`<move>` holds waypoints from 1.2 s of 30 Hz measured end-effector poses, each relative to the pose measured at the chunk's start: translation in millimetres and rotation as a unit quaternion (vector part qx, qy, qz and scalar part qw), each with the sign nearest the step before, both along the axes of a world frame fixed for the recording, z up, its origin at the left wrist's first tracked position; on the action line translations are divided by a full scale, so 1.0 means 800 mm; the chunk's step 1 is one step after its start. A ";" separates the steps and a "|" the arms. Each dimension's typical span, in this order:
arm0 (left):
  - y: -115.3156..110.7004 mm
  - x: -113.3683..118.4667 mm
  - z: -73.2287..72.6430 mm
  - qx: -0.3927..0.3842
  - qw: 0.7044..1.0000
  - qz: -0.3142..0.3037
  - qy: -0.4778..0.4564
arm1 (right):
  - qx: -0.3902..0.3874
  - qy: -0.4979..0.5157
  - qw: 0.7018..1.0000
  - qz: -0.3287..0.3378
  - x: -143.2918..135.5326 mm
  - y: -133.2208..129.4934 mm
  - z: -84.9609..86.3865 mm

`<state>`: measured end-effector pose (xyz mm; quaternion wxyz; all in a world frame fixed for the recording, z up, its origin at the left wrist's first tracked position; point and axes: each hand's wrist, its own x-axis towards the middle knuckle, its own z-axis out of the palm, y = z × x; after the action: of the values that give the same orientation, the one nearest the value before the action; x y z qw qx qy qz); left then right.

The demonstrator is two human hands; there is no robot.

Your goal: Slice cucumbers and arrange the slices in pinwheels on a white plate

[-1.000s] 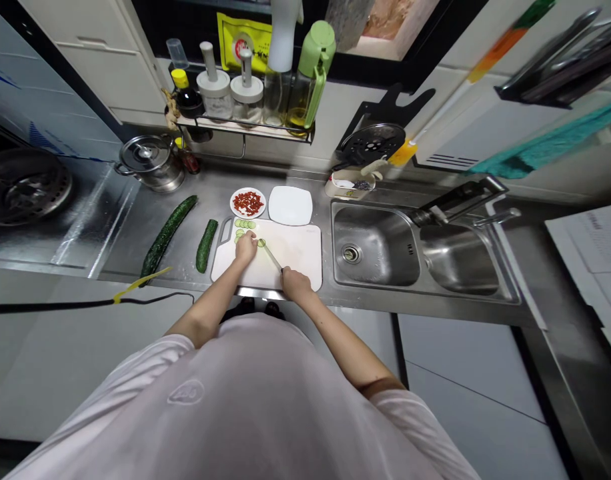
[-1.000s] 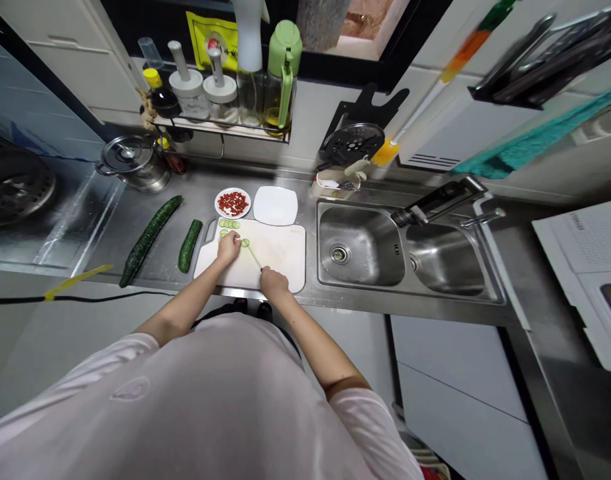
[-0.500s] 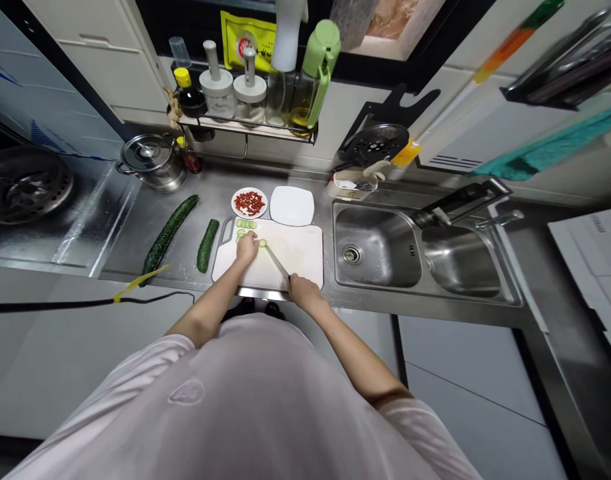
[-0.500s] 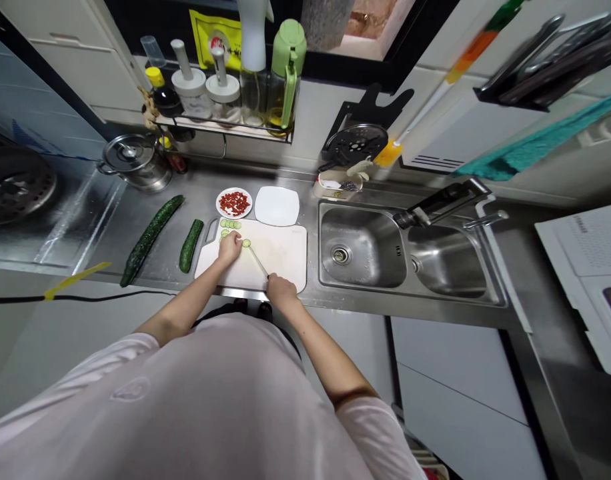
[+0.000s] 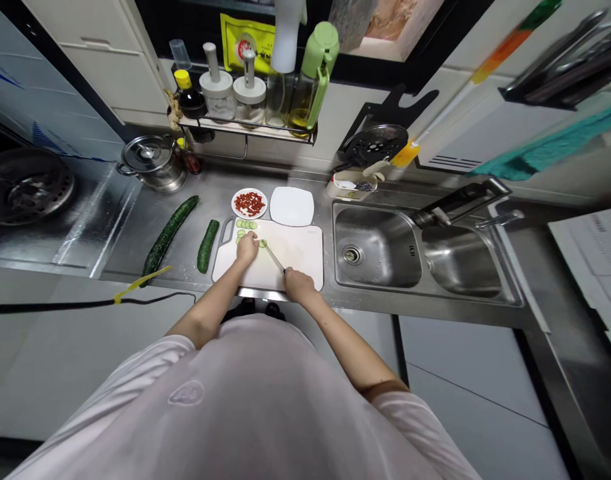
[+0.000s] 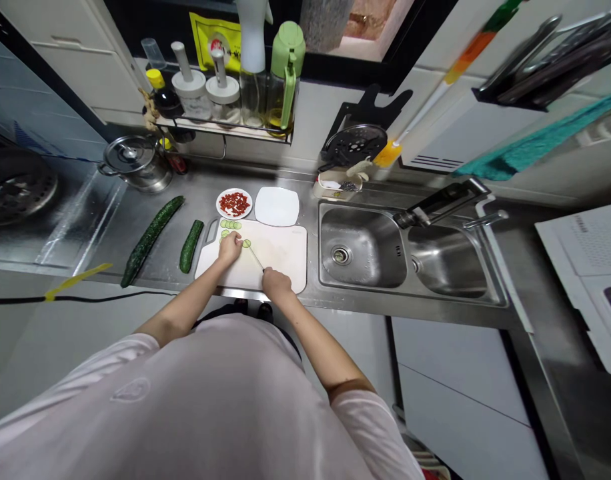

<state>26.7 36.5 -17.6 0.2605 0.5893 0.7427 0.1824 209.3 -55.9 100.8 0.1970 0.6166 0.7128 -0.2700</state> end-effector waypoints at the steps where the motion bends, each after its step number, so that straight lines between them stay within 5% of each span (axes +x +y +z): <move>1: 0.000 0.000 -0.001 0.002 1.000 0.000 0.001 | 0.001 -0.002 1.000 -0.001 0.000 0.000 0.002; 24: 0.001 0.000 -0.001 0.001 1.000 0.007 -0.005 | -0.015 0.004 1.000 -0.008 0.019 -0.013 0.000; 36: 0.001 0.000 0.002 -0.003 1.000 0.001 0.007 | 0.000 0.000 1.000 -0.011 0.000 -0.003 -0.009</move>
<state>27.0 37.1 -16.1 0.2571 0.5890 0.7456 0.1762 208.9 -58.3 93.3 0.1939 0.6244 0.7062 -0.2717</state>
